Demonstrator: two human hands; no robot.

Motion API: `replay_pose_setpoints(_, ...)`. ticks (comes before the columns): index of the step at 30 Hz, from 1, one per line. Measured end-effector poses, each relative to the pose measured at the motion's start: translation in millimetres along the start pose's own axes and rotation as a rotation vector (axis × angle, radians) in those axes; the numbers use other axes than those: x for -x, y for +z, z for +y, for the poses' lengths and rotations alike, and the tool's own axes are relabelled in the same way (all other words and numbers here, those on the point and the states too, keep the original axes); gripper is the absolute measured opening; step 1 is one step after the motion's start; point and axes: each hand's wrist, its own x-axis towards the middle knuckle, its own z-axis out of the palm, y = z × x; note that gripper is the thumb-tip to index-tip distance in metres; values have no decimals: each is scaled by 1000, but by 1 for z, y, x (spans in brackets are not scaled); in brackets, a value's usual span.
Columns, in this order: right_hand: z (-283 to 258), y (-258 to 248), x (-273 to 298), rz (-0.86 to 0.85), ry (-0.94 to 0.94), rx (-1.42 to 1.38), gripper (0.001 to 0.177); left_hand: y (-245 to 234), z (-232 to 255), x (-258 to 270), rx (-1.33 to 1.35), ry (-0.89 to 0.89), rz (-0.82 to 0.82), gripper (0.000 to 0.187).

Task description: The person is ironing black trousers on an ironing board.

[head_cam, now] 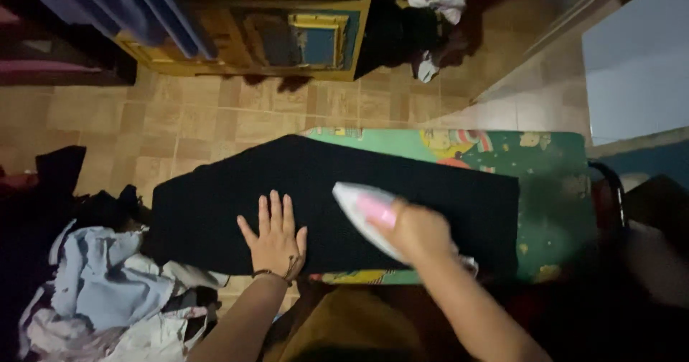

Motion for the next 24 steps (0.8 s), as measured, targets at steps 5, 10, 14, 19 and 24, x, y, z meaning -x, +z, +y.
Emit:
replay_pose_setpoints(5,-7,3,18,87,41,-79,65,0,0,-2,2,16,24,74)
replay_pose_setpoints(10,-11,11,75,-280,-74,40,65,-12,1,0,16,7,-66,73)
replay_pose_setpoints(14,13,17,21,-45,11,20,66,-4,0,1,16,16,-16,72)
replay_pose_setpoints(19,51,-18,-38,155,311,-106,68,-11,3,1,-72,2,-92,73)
replay_pose_setpoints(24,151,8,-11,225,477,-147,75,1,1,0,-19,11,-11,75)
